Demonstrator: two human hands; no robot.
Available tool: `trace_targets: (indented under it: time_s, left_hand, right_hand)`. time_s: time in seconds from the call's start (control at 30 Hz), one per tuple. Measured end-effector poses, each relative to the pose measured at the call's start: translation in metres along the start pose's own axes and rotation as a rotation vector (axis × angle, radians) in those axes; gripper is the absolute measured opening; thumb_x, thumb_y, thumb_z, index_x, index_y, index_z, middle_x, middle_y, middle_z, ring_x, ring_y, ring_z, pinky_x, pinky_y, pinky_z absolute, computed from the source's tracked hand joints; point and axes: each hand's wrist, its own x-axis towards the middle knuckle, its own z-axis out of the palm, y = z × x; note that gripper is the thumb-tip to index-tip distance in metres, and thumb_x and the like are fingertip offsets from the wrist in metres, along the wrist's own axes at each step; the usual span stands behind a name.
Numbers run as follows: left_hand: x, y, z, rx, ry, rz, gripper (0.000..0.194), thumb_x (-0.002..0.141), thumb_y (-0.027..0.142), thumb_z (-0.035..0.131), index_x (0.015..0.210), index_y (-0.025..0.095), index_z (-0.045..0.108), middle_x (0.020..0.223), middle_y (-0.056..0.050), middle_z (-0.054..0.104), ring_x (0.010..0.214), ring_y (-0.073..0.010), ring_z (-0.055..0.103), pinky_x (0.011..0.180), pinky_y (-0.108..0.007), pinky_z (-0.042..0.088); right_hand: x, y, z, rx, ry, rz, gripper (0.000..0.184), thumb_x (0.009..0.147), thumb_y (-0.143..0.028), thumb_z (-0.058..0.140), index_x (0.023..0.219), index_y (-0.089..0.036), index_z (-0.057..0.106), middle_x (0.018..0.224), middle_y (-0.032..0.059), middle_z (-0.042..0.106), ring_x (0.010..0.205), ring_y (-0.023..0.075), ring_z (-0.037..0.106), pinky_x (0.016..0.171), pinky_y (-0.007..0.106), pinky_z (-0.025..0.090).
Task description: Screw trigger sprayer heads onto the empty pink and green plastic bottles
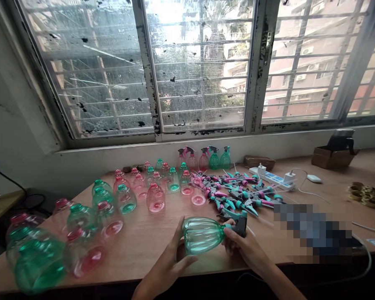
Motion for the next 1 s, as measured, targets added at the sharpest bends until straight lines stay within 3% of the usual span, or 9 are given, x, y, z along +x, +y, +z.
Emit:
trace_targets:
  time_s: [0.17,0.37,0.5,0.6,0.77,0.87,1.0]
  left_hand:
    - [0.0,0.003,0.001,0.003,0.011,0.005,0.101,0.088,0.032,0.071,0.158,0.032,-0.001,0.163,-0.008,0.036,0.148,-0.0306,0.035,0.125,-0.049,0.022]
    - [0.002,0.01,0.002,0.007,0.027,-0.018,0.083,0.087,0.035,0.072,0.156,0.028,0.027,0.16,-0.007,0.042,0.15,-0.0336,0.03,0.125,-0.05,0.021]
    - [0.003,0.003,0.002,-0.022,0.025,-0.003,0.094,0.088,0.03,0.07,0.158,0.033,0.007,0.16,-0.007,0.042,0.146,-0.0315,0.039,0.123,-0.05,0.027]
    - [0.002,0.002,0.003,-0.036,0.007,-0.001,0.097,0.089,0.03,0.069,0.158,0.035,0.001,0.159,-0.007,0.043,0.145,-0.0303,0.042,0.123,-0.051,0.026]
    - [0.001,0.012,0.003,-0.056,0.021,0.007,0.093,0.086,0.038,0.072,0.158,0.029,0.014,0.16,-0.008,0.041,0.15,-0.0345,0.03,0.125,-0.051,0.022]
    - [0.002,0.013,0.002,-0.044,0.029,-0.005,0.083,0.088,0.039,0.071,0.156,0.028,0.025,0.157,-0.008,0.046,0.148,-0.0356,0.034,0.124,-0.051,0.025]
    - [0.002,0.005,0.002,-0.097,0.025,-0.004,0.095,0.084,0.034,0.076,0.157,0.035,0.016,0.156,-0.007,0.047,0.143,-0.034,0.043,0.119,-0.049,0.035]
  right_hand:
    - [0.0,0.001,0.0,-0.017,0.005,-0.007,0.036,0.083,-0.05,0.076,0.092,-0.02,0.058,0.064,0.0004,0.071,0.046,0.0148,0.061,0.044,0.023,0.041]
    - [-0.001,-0.003,0.002,-0.016,-0.033,-0.033,0.032,0.086,-0.046,0.074,0.09,-0.02,0.057,0.063,0.0001,0.07,0.047,0.0135,0.06,0.044,0.023,0.044]
    - [-0.001,-0.004,0.003,-0.013,-0.028,-0.028,0.033,0.086,-0.047,0.074,0.089,-0.02,0.055,0.063,0.001,0.072,0.046,0.0131,0.06,0.043,0.022,0.044]
    - [-0.001,-0.003,0.003,-0.02,-0.016,-0.019,0.035,0.084,-0.049,0.075,0.089,-0.021,0.055,0.062,0.0015,0.073,0.045,0.0132,0.059,0.043,0.023,0.044]
    - [0.0,-0.002,0.004,-0.011,-0.011,-0.02,0.036,0.082,-0.051,0.076,0.086,-0.021,0.056,0.059,-0.0021,0.067,0.041,0.0094,0.046,0.039,0.021,0.033]
    - [-0.001,-0.002,0.004,-0.016,-0.013,-0.032,0.034,0.085,-0.049,0.075,0.088,-0.021,0.055,0.06,-0.0025,0.067,0.04,0.0073,0.043,0.039,0.02,0.028]
    - [-0.001,-0.004,0.004,-0.008,-0.012,-0.02,0.034,0.086,-0.048,0.074,0.09,-0.021,0.053,0.06,-0.0025,0.067,0.04,0.0061,0.041,0.039,0.019,0.026]
